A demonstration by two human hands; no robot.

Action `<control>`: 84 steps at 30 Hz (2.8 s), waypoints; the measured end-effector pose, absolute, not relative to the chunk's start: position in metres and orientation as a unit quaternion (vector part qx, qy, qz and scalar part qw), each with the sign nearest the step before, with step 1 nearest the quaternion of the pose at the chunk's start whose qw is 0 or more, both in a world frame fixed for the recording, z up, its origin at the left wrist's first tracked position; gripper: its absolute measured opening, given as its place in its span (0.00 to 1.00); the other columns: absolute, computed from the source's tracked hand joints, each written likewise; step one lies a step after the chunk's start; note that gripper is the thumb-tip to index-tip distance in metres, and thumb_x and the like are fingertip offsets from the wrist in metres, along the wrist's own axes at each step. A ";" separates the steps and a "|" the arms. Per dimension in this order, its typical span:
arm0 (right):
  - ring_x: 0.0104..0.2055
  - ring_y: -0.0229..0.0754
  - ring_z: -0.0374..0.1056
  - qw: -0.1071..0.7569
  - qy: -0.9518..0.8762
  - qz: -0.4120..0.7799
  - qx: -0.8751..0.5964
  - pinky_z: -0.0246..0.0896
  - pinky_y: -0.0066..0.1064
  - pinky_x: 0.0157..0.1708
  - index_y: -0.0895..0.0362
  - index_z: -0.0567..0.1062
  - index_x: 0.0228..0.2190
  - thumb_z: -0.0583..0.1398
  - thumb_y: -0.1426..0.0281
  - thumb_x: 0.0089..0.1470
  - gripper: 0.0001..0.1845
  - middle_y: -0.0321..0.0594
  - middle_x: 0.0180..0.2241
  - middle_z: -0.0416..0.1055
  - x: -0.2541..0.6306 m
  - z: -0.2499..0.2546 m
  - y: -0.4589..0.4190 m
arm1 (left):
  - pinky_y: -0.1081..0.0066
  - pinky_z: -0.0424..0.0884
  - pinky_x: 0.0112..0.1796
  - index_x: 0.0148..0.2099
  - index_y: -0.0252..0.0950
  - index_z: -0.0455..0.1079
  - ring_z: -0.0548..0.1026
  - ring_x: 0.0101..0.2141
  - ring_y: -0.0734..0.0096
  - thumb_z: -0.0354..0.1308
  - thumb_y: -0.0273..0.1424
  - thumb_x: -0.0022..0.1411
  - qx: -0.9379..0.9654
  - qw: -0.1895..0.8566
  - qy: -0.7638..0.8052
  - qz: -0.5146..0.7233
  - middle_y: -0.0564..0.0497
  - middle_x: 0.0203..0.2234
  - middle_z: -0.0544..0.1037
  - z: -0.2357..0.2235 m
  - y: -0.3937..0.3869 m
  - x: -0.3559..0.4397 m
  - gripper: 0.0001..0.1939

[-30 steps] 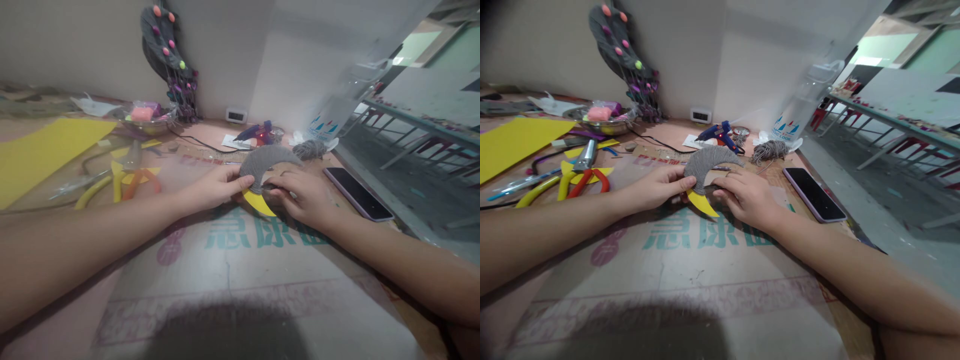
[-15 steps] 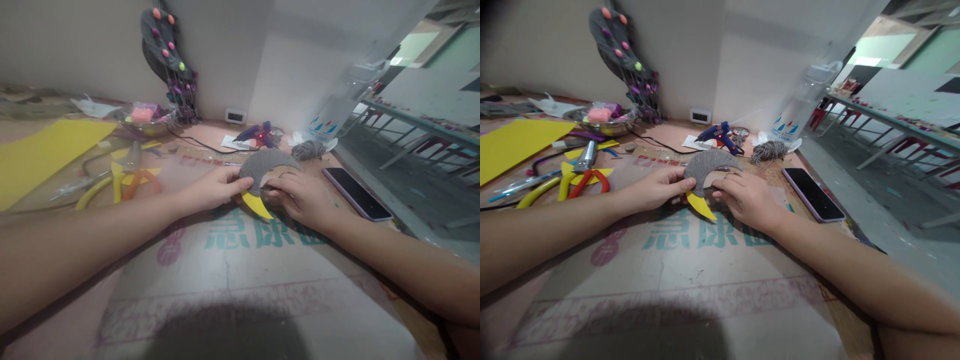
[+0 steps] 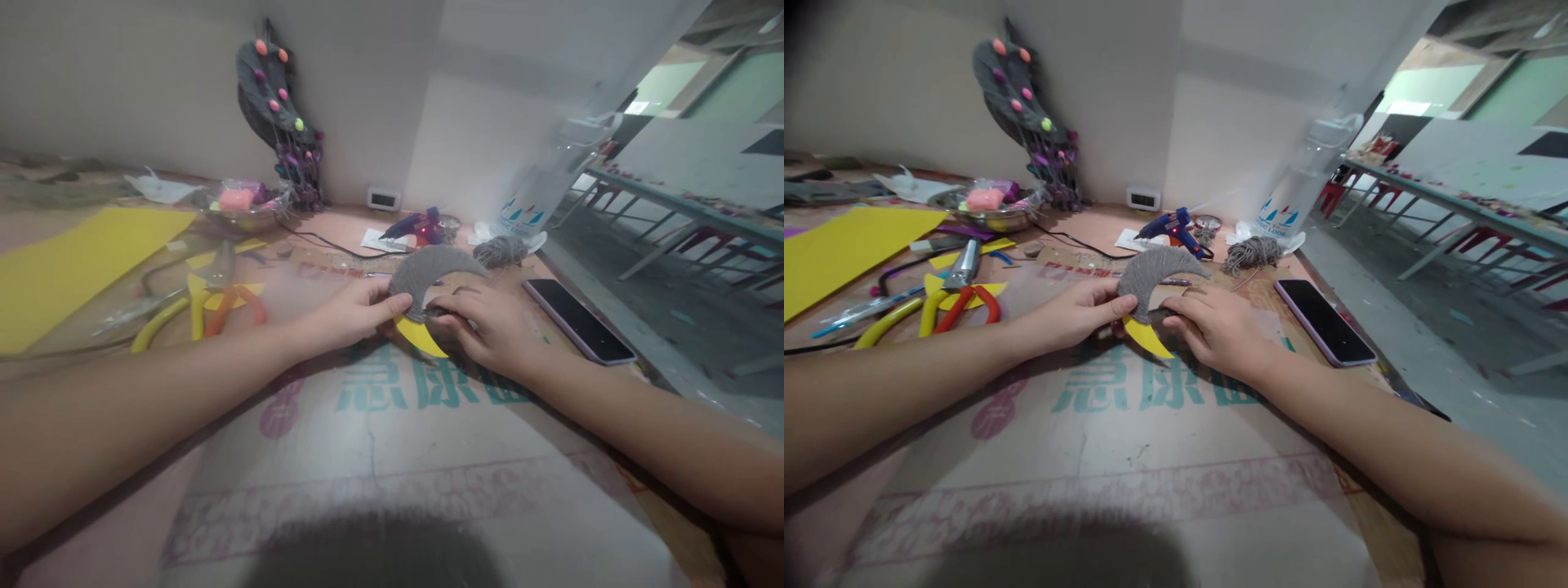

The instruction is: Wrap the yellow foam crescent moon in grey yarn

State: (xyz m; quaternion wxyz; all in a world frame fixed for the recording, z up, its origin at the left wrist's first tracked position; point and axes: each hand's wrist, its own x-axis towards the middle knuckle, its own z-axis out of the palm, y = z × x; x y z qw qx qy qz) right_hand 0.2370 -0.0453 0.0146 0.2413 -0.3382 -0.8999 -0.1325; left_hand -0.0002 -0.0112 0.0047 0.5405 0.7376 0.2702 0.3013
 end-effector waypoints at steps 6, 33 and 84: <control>0.38 0.46 0.73 0.244 -0.900 -0.128 -0.337 0.66 0.35 0.37 0.61 0.78 0.42 0.52 0.64 0.67 0.18 0.48 0.34 0.78 0.236 0.015 -0.046 | 0.79 0.59 0.20 0.38 0.34 0.67 0.62 0.18 0.81 0.54 0.41 0.67 0.741 0.534 0.276 0.299 0.57 0.21 0.68 0.005 -0.011 0.000 0.15; 0.38 0.48 0.77 0.317 -0.867 -0.081 -0.376 0.72 0.38 0.35 0.56 0.76 0.45 0.54 0.65 0.65 0.13 0.47 0.42 0.80 0.225 0.018 -0.025 | 0.76 0.65 0.26 0.38 0.35 0.68 0.67 0.24 0.77 0.54 0.41 0.67 0.645 0.517 0.319 0.462 0.55 0.26 0.71 -0.010 0.003 0.006 0.13; 0.37 0.46 0.73 0.308 -0.878 -0.140 -0.340 0.67 0.36 0.36 0.59 0.77 0.45 0.55 0.68 0.65 0.13 0.45 0.37 0.79 0.227 0.010 -0.031 | 0.75 0.64 0.27 0.37 0.32 0.68 0.67 0.25 0.76 0.56 0.43 0.63 0.692 0.537 0.299 0.378 0.54 0.26 0.71 0.002 -0.014 0.002 0.16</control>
